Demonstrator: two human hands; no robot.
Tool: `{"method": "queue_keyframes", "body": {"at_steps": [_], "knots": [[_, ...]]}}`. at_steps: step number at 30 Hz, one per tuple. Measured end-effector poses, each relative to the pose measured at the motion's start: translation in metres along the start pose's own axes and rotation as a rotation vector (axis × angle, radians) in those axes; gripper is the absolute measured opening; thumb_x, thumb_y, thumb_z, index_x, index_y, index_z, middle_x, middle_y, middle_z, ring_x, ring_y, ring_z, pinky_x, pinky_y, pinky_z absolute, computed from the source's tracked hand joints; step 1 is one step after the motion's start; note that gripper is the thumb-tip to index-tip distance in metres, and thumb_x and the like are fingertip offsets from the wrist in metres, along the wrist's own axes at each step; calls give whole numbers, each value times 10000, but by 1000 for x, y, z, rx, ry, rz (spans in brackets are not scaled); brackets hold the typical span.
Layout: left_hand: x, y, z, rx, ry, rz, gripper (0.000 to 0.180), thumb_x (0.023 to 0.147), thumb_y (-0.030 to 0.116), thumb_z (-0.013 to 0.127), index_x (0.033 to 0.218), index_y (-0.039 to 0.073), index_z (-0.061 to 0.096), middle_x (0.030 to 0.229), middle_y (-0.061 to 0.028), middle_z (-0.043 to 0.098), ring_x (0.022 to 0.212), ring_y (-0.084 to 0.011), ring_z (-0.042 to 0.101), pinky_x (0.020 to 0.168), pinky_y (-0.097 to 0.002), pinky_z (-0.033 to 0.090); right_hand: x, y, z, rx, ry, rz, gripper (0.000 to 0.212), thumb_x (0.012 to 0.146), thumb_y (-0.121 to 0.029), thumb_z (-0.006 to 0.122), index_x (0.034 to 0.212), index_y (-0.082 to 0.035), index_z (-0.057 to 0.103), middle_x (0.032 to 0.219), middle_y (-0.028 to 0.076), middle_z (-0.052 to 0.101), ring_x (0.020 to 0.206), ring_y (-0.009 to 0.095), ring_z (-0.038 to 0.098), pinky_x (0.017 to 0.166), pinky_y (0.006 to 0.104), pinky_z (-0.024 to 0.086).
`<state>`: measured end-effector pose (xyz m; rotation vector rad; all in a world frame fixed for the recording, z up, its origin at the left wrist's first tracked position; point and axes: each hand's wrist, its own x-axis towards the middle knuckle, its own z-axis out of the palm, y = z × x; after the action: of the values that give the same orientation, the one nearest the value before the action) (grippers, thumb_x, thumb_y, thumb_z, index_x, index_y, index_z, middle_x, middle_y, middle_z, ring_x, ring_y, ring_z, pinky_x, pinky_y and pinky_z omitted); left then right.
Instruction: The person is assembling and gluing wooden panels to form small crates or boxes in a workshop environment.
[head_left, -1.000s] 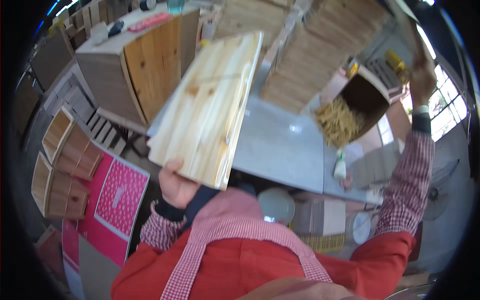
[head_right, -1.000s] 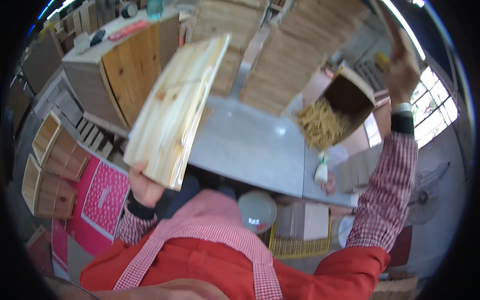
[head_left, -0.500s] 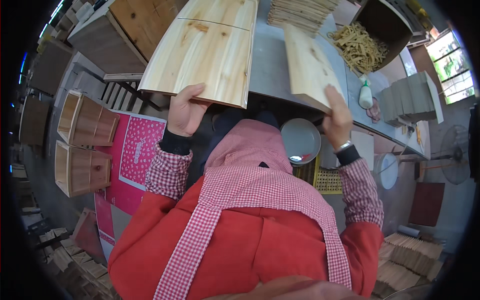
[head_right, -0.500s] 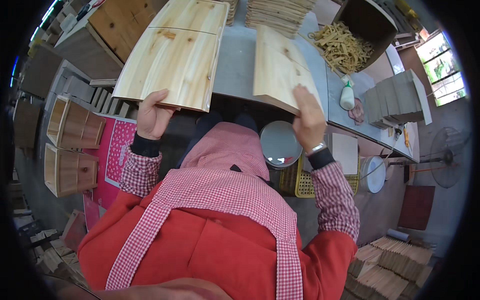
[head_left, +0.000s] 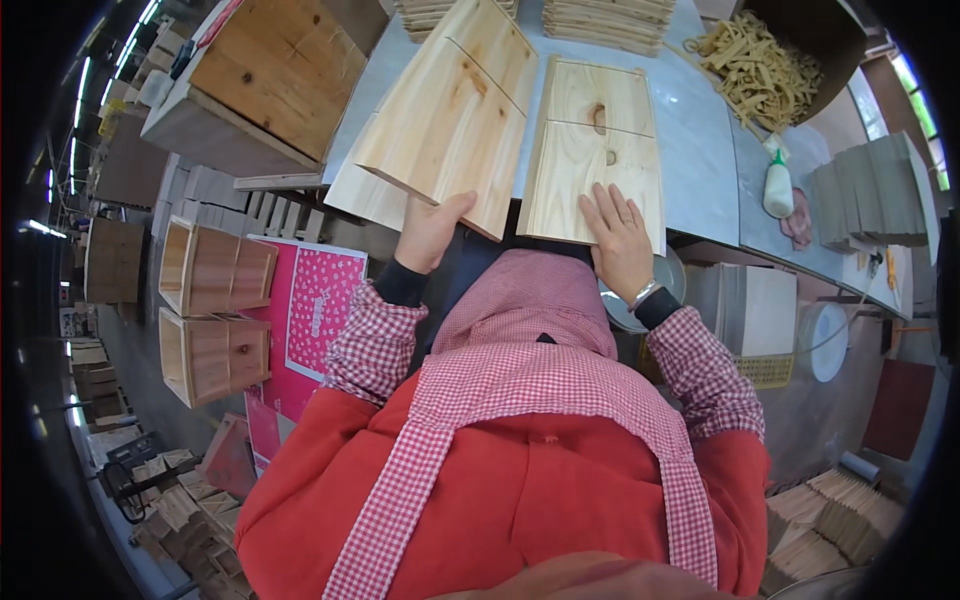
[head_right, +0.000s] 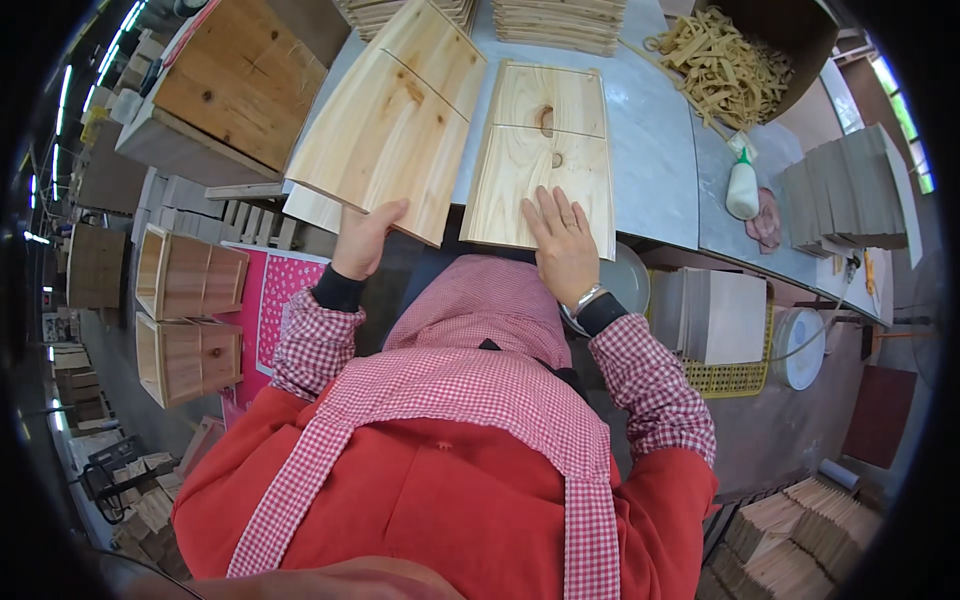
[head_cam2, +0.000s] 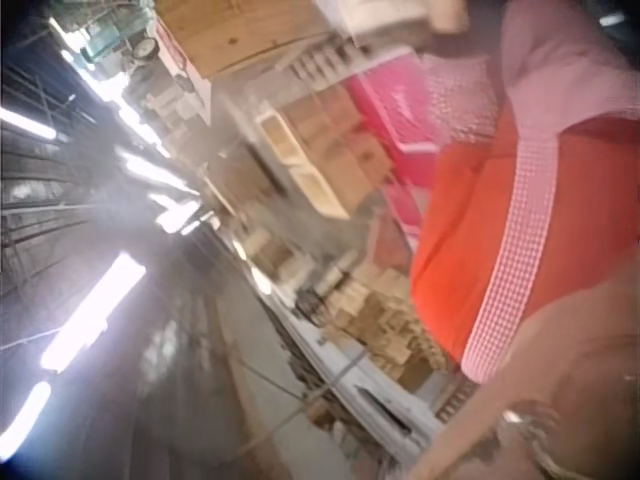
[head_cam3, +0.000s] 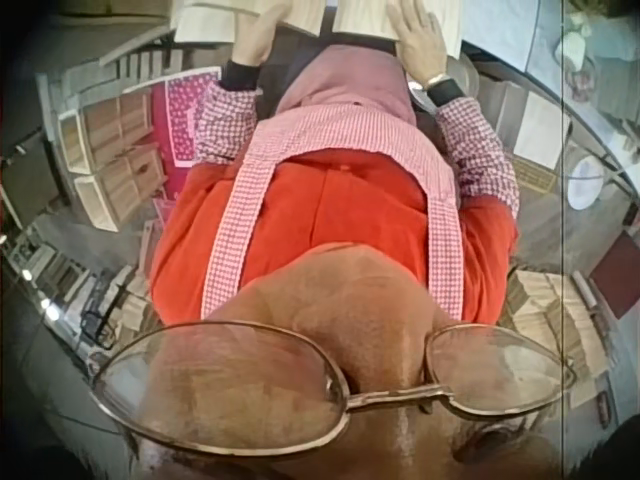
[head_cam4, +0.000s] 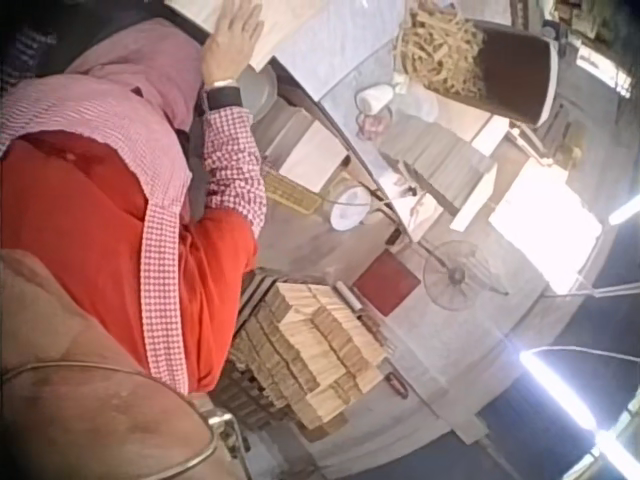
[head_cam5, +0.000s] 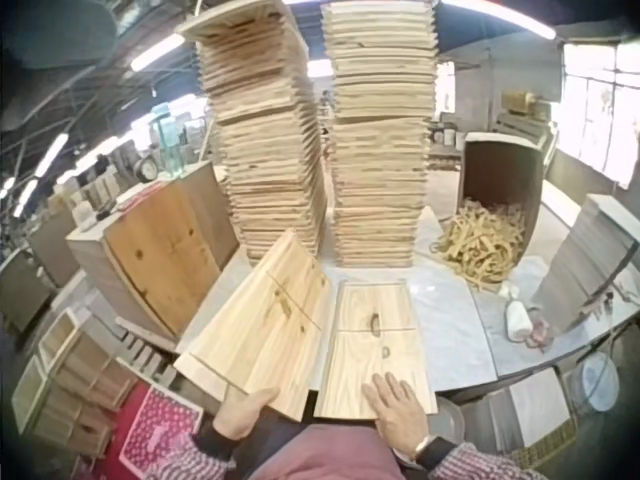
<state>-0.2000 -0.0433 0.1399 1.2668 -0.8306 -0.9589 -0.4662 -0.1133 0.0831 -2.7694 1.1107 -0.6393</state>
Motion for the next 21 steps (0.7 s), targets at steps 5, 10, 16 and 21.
{"method": "queue_keyframes", "body": {"at_steps": [5,10,16,21], "knots": [[12,-15,9,186,-32,47,485,788,19,639,1238,-68,482,1153,-125,593,1045,-215,588,895,-323,465,0,2,-1,24,-17,6,716,668,-1,629,1358,-82,453,1446,125,392,1361,320,331,1105,446,284],[12,-19,20,412,-55,126,437,783,59,642,1177,-86,521,1105,-160,614,1021,-236,603,878,-331,470,-1,3,0,47,-13,15,732,660,4,636,1363,-85,451,1449,126,388,1368,318,322,1105,449,280],[3,7,50,636,-118,71,370,781,89,636,1087,-106,564,1022,-215,639,963,-263,635,847,-342,487,-1,4,-1,56,-17,20,736,659,10,636,1366,-88,452,1448,124,392,1366,322,327,1104,454,280],[7,-16,52,692,-186,220,373,813,136,639,1113,-76,573,1037,-194,641,963,-257,629,848,-352,488,-7,9,2,6,-27,46,731,668,-36,657,1367,-86,450,1454,141,382,1365,331,330,1105,464,272]]}}
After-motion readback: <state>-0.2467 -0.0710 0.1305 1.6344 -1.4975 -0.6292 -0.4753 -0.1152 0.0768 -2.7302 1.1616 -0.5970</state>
